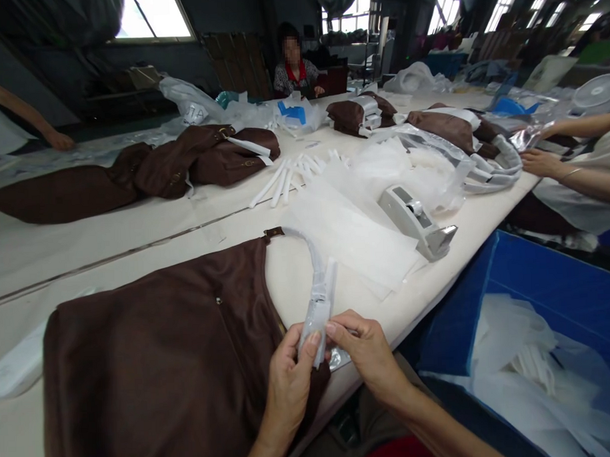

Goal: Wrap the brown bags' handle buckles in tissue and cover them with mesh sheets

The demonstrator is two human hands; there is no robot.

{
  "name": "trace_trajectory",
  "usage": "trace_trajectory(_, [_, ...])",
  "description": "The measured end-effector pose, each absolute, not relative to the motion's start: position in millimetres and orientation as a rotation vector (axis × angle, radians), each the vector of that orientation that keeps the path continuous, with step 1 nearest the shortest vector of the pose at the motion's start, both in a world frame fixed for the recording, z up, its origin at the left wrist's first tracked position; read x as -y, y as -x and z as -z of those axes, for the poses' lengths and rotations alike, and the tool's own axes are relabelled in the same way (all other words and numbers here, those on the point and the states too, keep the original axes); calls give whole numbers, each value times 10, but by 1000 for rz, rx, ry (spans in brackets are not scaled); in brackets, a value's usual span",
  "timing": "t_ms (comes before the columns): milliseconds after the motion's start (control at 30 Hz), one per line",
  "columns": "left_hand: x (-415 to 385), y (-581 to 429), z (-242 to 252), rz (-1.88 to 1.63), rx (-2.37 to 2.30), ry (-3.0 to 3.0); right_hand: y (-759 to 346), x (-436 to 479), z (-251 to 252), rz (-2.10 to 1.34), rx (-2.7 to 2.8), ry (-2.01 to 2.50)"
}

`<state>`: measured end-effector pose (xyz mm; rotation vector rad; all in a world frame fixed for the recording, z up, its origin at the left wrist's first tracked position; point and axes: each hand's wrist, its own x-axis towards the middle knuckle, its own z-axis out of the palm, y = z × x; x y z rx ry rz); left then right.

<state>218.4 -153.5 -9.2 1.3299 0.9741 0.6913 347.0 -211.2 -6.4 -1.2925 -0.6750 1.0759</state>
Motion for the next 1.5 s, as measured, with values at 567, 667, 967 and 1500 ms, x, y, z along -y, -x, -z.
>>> trace_trajectory(567, [1658,-2150,248,-598,-971,-1240,-3286,1919,260,-1387,434,1150])
trace_trajectory(667, [1646,-2149,292,-605,-969,-1265,-3236,1874,262,-1347,394,1176])
trace_trajectory(967, [1592,-2147,290,-677,-887,-1253,-3216,1849,329,-1319,477,1052])
trace_trajectory(1500, [1291,-1625,-896,-557,-1133,-1714,-4354,2290,160,-764,893,1538])
